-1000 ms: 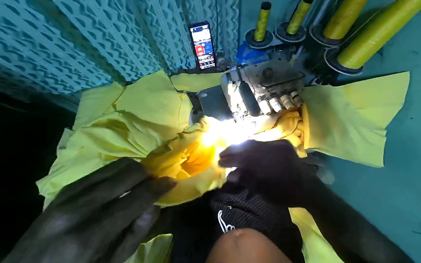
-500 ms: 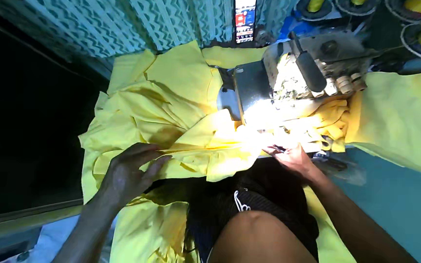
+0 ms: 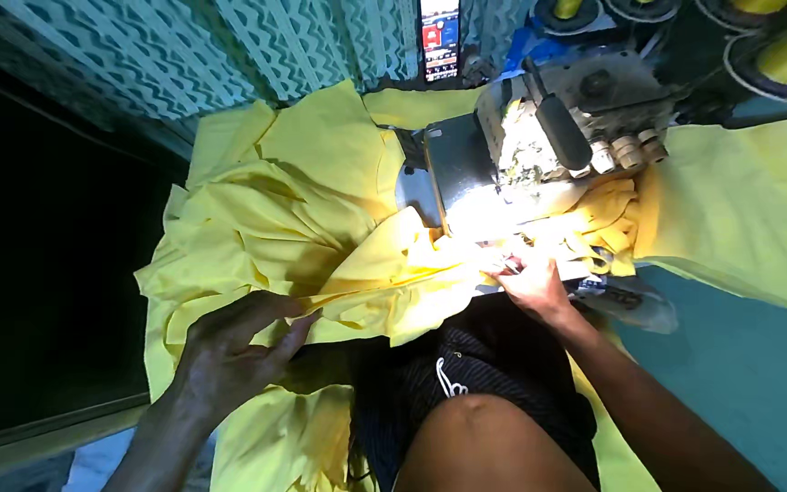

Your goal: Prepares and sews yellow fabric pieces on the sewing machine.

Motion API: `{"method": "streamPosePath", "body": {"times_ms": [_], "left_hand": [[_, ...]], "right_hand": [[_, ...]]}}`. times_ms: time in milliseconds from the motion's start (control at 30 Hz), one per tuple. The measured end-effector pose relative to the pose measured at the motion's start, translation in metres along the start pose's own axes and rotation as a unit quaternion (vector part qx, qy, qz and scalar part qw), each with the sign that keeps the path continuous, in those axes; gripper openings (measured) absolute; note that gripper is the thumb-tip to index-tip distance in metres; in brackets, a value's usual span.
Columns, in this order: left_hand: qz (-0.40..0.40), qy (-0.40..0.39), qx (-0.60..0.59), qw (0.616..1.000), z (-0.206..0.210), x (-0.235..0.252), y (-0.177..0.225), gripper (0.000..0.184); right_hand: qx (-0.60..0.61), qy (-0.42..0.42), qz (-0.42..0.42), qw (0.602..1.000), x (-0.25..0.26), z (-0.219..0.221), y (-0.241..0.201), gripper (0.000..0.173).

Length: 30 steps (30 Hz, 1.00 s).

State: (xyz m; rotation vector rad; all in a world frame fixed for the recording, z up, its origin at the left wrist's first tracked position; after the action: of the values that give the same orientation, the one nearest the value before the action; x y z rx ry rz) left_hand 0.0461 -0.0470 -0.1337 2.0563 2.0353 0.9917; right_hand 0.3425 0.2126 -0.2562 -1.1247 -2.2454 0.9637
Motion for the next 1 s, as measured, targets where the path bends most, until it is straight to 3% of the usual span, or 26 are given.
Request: {"method": "streamPosePath", "body": {"times_ms": [133, 200, 300, 400, 467, 533, 633, 767, 867, 1000], "left_hand": [[-0.039, -0.041, 0.111, 0.992, 0.000, 0.010, 0.003, 0.037], [-0.038, -0.031, 0.116, 0.992, -0.001, 0.022, 0.001, 0.034], [-0.080, 0.041, -0.102, 0.991, -0.003, 0.054, -0.008, 0.020], [-0.117, 0.155, -0.343, 0.919, 0.015, 0.114, -0.001, 0.008], [-0.136, 0.193, -0.369, 0.899, 0.031, 0.162, 0.014, 0.005], [-0.102, 0.194, -0.294, 0.930, 0.045, 0.204, 0.031, 0.013], [0.033, 0.122, -0.069, 0.990, 0.069, 0.245, 0.065, 0.017], [0.120, 0.062, 0.148, 0.980, 0.091, 0.265, 0.091, 0.021], [0.145, 0.044, 0.193, 0.969, 0.098, 0.271, 0.099, 0.019], [0.143, 0.068, 0.088, 0.983, 0.083, 0.249, 0.112, 0.020]], "right_hand": [[0.001, 0.062, -0.034, 0.998, -0.006, -0.008, 0.001, 0.019], [0.030, 0.089, -0.039, 0.995, -0.011, -0.011, -0.001, 0.017], [0.108, 0.097, 0.013, 0.989, -0.021, -0.009, 0.001, 0.017], [0.197, 0.035, 0.081, 0.977, -0.032, 0.007, -0.002, 0.019], [0.235, -0.003, 0.093, 0.967, -0.038, 0.017, -0.010, 0.020], [0.252, -0.013, 0.101, 0.962, -0.043, 0.021, -0.014, 0.021], [0.254, -0.003, 0.111, 0.961, -0.048, 0.017, -0.012, 0.022], [0.244, 0.019, 0.110, 0.963, -0.050, 0.006, -0.007, 0.021], [0.233, 0.033, 0.095, 0.967, -0.051, 0.000, -0.005, 0.020], [0.255, 0.062, 0.076, 0.962, -0.058, -0.008, -0.008, 0.020]]}}
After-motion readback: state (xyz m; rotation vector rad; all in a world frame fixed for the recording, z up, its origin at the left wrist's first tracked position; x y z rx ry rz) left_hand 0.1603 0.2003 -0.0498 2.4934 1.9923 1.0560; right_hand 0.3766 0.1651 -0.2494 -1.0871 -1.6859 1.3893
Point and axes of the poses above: each hand's wrist, its own x-axis towards the middle knuckle, its own z-axis out of the palm, y = z × x, the point moved 7 cm from there along x, towards the middle knuckle, and after that the axes turned 5 degrees about -y, right-handed, at the moved point
